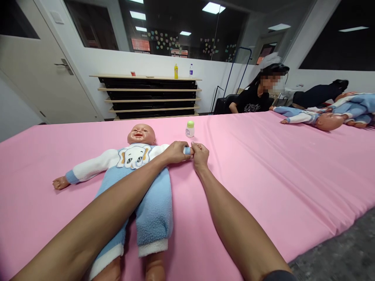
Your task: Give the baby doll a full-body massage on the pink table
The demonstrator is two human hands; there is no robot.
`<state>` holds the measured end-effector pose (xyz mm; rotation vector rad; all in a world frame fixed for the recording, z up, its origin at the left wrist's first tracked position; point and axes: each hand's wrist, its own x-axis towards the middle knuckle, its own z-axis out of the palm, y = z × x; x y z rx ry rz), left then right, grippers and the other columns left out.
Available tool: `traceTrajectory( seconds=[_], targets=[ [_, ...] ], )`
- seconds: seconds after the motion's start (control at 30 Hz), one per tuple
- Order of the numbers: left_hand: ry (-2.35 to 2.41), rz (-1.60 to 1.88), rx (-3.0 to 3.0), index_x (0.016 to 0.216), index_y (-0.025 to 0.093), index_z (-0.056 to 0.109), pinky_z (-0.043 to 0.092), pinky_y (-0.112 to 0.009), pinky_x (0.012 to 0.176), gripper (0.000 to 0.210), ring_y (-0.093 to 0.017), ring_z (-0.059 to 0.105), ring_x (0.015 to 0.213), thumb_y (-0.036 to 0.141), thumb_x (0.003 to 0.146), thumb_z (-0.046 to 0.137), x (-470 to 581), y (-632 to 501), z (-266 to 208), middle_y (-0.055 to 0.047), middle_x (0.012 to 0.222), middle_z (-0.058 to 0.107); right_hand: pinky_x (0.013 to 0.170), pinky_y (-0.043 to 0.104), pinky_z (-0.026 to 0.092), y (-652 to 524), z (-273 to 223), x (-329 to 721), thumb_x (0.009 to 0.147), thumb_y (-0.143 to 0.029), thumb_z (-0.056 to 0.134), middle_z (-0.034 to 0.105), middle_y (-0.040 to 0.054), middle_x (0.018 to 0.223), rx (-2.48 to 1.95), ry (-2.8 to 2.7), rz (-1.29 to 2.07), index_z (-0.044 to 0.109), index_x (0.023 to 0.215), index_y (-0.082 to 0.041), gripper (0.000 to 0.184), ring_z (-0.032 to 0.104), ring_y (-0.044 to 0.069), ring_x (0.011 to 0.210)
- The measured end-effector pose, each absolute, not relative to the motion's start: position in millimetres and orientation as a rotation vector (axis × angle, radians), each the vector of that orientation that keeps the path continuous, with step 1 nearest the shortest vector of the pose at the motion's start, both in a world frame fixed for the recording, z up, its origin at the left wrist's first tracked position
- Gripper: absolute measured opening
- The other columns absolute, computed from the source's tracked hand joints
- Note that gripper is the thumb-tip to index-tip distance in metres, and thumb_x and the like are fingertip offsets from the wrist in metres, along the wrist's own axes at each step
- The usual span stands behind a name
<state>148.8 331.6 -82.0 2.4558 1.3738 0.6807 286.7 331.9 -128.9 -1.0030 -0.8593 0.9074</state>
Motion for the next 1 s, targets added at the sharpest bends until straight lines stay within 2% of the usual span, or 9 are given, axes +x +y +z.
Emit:
traceTrajectory(
  seconds=[0.1, 0.23, 0.37, 0.53, 0.63, 0.8, 1.0],
  targets=[
    [1.371, 0.660, 2.460, 0.089, 0.019, 0.065, 0.040, -0.029, 0.060, 0.038, -0.023, 0.063, 0.077, 0.051, 0.069, 0.070, 149.5, 331.2, -81.9, -0.006, 0.087, 0.069, 0.054, 0.024, 0.042, 329.9, -128.2, 285.8, 0.066, -0.039, 0.077, 0.052, -0.0033, 0.060, -1.024, -0.868, 0.907, 0.060, 0.067, -0.017, 0.028, 0.047, 0.010, 0.055],
    [1.366, 0.642, 2.466, 0.086, 0.020, 0.065, 0.038, -0.029, 0.057, 0.035, -0.023, 0.063, 0.076, 0.050, 0.069, 0.071, 150.2, 328.7, -80.8, -0.006, 0.086, 0.070, 0.051, 0.025, 0.038, 330.2, -128.8, 283.8, 0.072, -0.048, 0.073, 0.047, -0.0040, 0.054, -1.051, -0.867, 0.870, 0.053, 0.061, -0.018, 0.038, 0.043, 0.010, 0.052],
    [1.427, 0.627, 2.424, 0.091, 0.019, 0.066, 0.041, -0.029, 0.061, 0.039, -0.024, 0.064, 0.078, 0.051, 0.069, 0.073, 150.4, 326.0, -77.7, -0.007, 0.089, 0.071, 0.056, 0.026, 0.044, 332.0, -129.8, 282.4, 0.081, -0.058, 0.060, 0.055, 0.0002, 0.061, -1.042, -0.841, 0.849, 0.051, 0.061, -0.019, 0.045, 0.050, 0.012, 0.057],
    [1.560, 0.683, 2.374, 0.097, 0.018, 0.066, 0.042, -0.030, 0.065, 0.042, -0.026, 0.065, 0.085, 0.051, 0.073, 0.070, 150.1, 324.4, -74.0, -0.009, 0.093, 0.071, 0.065, 0.024, 0.048, 333.2, -133.7, 284.5, 0.076, -0.048, 0.067, 0.062, 0.0012, 0.071, -1.059, -0.902, 0.808, 0.059, 0.068, -0.017, 0.033, 0.056, 0.013, 0.068],
    [1.560, 0.678, 2.383, 0.096, 0.017, 0.066, 0.042, -0.030, 0.064, 0.042, -0.026, 0.065, 0.085, 0.052, 0.072, 0.071, 150.1, 324.5, -73.6, -0.009, 0.092, 0.071, 0.064, 0.023, 0.047, 334.2, -136.0, 286.4, 0.074, -0.048, 0.068, 0.063, 0.0015, 0.071, -1.082, -0.921, 0.800, 0.063, 0.068, -0.016, 0.033, 0.056, 0.013, 0.069],
    [1.546, 0.680, 2.397, 0.092, 0.017, 0.065, 0.041, -0.030, 0.061, 0.041, -0.026, 0.065, 0.083, 0.053, 0.072, 0.070, 150.4, 325.0, -74.4, -0.009, 0.091, 0.071, 0.052, 0.023, 0.041, 335.9, -138.9, 287.5, 0.077, -0.056, 0.065, 0.059, 0.0009, 0.062, -1.118, -0.926, 0.777, 0.062, 0.064, -0.015, 0.043, 0.051, 0.012, 0.058],
    [1.529, 0.687, 2.393, 0.100, 0.017, 0.065, 0.043, -0.030, 0.065, 0.048, -0.026, 0.065, 0.085, 0.055, 0.071, 0.072, 149.9, 325.9, -75.2, -0.008, 0.094, 0.071, 0.053, 0.026, 0.047, 336.0, -137.3, 286.5, 0.081, -0.070, 0.054, 0.066, 0.0060, 0.069, -1.125, -0.860, 0.798, 0.066, 0.073, -0.015, 0.057, 0.058, 0.015, 0.058]
  ],
)
